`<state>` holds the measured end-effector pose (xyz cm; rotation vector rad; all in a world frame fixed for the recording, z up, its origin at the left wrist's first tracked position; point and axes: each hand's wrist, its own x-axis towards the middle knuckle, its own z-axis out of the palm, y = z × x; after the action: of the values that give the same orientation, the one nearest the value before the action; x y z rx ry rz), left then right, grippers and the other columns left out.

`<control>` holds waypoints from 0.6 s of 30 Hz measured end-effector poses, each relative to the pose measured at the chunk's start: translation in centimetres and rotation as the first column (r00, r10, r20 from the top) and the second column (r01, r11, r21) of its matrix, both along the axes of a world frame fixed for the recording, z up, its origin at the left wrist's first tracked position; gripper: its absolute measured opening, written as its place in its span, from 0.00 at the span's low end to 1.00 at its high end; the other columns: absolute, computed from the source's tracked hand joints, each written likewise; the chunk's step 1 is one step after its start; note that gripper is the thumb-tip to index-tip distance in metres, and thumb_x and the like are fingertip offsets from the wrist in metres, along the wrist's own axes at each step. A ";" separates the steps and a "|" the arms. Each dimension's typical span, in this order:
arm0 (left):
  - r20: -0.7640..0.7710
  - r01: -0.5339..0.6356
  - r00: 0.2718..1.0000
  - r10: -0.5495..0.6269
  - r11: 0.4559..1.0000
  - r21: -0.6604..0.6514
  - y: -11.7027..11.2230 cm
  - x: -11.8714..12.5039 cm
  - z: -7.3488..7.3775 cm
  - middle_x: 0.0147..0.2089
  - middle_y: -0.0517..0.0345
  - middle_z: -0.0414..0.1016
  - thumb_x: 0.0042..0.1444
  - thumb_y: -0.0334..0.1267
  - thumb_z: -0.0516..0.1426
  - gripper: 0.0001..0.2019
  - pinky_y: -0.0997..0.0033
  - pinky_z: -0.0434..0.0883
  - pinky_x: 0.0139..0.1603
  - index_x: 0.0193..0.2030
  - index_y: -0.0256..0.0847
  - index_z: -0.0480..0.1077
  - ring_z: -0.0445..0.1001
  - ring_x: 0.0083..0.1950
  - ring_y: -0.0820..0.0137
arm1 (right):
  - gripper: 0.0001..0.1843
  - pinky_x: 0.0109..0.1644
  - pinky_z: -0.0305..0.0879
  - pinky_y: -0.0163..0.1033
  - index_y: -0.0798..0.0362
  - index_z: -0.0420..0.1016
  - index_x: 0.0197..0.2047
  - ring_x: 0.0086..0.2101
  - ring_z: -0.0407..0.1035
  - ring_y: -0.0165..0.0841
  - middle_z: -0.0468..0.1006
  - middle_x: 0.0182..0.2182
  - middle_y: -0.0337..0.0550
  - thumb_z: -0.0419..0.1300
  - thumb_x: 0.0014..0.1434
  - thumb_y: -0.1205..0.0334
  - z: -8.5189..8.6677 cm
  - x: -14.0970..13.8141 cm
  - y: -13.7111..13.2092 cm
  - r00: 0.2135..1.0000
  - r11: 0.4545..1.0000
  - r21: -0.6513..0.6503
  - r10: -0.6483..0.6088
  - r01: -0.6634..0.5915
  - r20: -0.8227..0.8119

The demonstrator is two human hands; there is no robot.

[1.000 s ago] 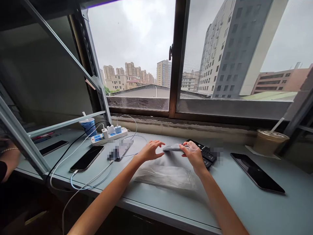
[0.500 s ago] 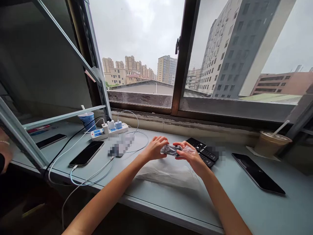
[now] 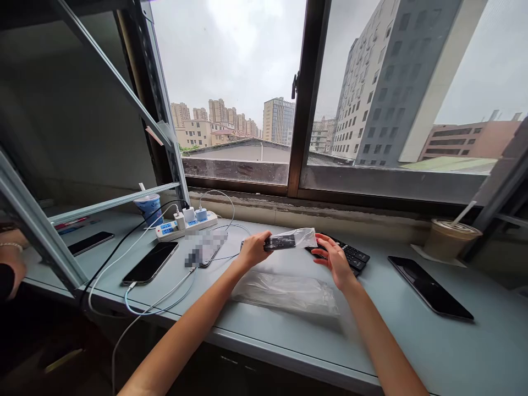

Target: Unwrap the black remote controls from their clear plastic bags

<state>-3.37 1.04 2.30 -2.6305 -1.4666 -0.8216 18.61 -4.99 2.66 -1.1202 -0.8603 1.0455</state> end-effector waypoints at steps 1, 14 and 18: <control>-0.004 0.013 1.000 -0.013 1.000 0.002 0.0 0.0 0.1 0.40 0.56 0.75 0.50 0.41 0.55 0.10 0.69 0.64 0.38 0.40 0.44 0.64 0.72 0.41 0.63 | 0.12 0.21 0.68 0.29 0.46 0.75 0.38 0.26 0.71 0.27 0.75 0.43 0.39 0.60 0.47 0.58 -0.1 0.0 0.1 0.999 1.000 -0.020 -0.006 0.007 0.042; 0.026 0.108 0.993 -0.111 0.988 0.111 -0.4 0.5 0.4 0.37 0.60 0.76 0.43 0.57 0.59 0.21 0.72 0.64 0.39 0.38 0.44 0.69 0.73 0.39 0.68 | 0.12 0.26 0.68 0.31 0.51 0.73 0.37 0.36 0.72 0.33 0.72 0.45 0.46 0.56 0.54 0.55 -0.9 -0.8 -0.2 0.907 0.948 -0.132 0.315 -0.289 0.279; 0.059 0.093 0.993 -0.099 0.991 0.097 -0.6 0.8 0.7 0.37 0.61 0.76 0.45 0.54 0.59 0.18 0.74 0.64 0.36 0.39 0.46 0.70 0.73 0.37 0.69 | 0.11 0.25 0.65 0.30 0.53 0.71 0.28 0.34 0.72 0.32 0.74 0.36 0.44 0.56 0.53 0.54 -0.6 -1.0 0.0 0.949 0.978 -0.099 0.201 -0.182 0.244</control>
<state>-2.62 0.43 2.98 -2.6462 -1.2891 -0.9661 17.58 -5.01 2.07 -1.2711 -1.1600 1.1163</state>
